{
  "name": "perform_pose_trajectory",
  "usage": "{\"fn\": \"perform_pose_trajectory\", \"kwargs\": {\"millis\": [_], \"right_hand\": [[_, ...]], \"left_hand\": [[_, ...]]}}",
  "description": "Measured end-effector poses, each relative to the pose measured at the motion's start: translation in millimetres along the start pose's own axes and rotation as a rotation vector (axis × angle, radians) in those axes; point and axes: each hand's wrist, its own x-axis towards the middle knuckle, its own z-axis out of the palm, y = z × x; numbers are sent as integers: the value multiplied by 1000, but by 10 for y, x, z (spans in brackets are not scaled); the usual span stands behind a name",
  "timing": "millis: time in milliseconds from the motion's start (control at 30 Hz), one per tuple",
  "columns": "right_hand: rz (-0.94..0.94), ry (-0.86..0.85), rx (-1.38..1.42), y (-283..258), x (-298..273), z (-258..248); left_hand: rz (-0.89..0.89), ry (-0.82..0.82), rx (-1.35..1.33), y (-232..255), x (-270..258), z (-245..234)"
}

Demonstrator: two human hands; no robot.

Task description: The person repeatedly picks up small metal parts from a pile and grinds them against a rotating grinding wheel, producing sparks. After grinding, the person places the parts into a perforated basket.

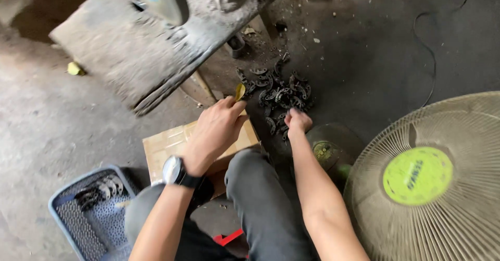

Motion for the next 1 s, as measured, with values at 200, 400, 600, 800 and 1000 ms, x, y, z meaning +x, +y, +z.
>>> {"fn": "perform_pose_trajectory", "kwargs": {"millis": [200,400,600,800,1000], "right_hand": [[-240,-106,-144,1050,958,118],[-833,-120,-792,1164,780,1188],[-404,76,-750,1259,874,1936],[-379,24,-877,1049,806,1894],[-279,-39,-649,1125,831,1529]], "left_hand": [[24,25,-128,-129,168,-79],[-59,-59,-157,-163,216,-58],[-25,-70,-142,-422,174,107],[-54,-65,-117,-456,120,183],[-171,-110,-192,-258,264,-29]]}}
